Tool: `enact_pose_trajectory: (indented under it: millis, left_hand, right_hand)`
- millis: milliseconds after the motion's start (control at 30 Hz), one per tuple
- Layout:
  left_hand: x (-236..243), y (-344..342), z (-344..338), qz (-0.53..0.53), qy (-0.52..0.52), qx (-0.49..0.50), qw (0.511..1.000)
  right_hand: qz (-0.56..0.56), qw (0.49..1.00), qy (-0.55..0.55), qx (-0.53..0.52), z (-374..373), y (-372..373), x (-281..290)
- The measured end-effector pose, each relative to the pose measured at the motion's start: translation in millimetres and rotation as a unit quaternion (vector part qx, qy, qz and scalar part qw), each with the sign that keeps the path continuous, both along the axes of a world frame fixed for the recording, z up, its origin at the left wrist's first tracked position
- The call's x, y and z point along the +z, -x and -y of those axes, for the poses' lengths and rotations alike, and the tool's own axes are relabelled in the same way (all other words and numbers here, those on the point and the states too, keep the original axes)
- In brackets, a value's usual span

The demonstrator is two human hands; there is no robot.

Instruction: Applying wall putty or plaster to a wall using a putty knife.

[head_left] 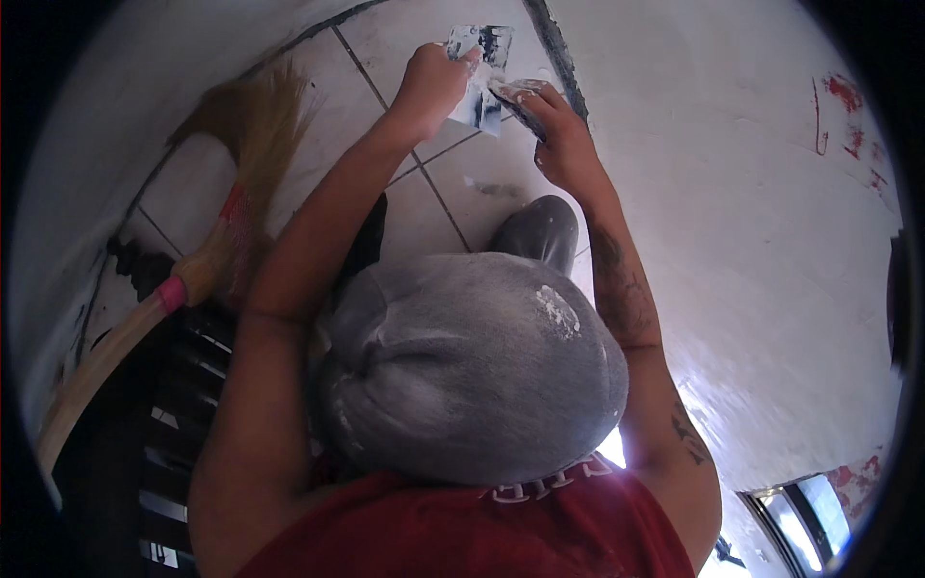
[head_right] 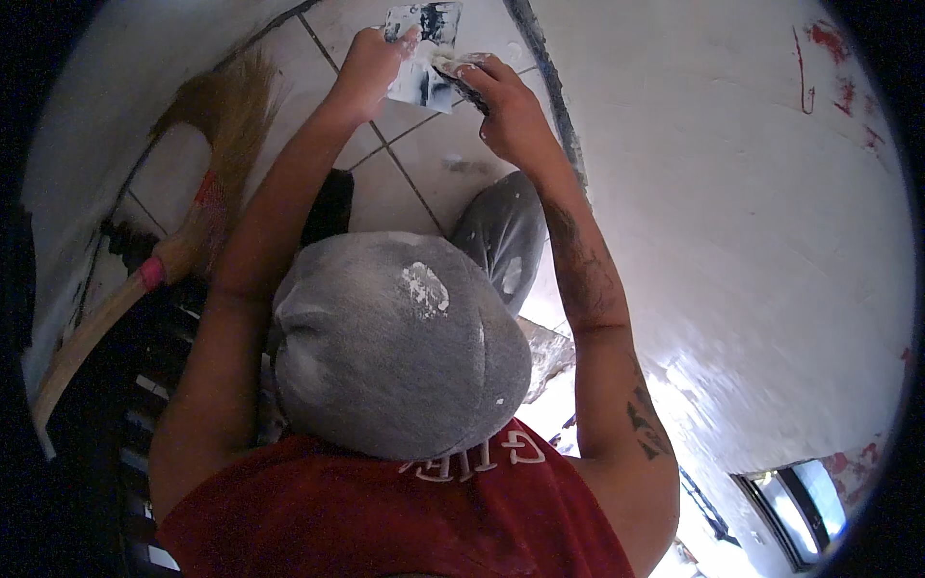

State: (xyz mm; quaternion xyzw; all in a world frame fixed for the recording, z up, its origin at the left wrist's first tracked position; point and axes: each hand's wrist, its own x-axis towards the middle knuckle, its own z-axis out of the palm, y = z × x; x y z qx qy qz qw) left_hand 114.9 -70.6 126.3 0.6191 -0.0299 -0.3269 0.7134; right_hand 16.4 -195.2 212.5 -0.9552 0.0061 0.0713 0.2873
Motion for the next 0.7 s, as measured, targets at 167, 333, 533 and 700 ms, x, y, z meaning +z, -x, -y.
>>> enact_pose_trajectory:
  millis: [167,333,533,700]
  left_hand:
    - [-8,-12,1,-0.013,-0.028,0.047,0.998]
    - [-16,-34,-15,0.168,0.032,-0.009,0.985]
    - [-32,-12,-23,-0.211,0.08,0.043,0.973]
    - [-97,70,-34,-0.177,0.142,-0.158,0.961]
  right_hand:
    - [-0.088,0.995,-0.018,0.041,-2,16,-18]
    - [-0.177,0.968,-0.176,0.024,16,51,-44]
    - [0.022,0.637,-0.694,-0.333,33,45,15]
    - [0.121,0.865,-0.465,-0.148,39,-29,124]
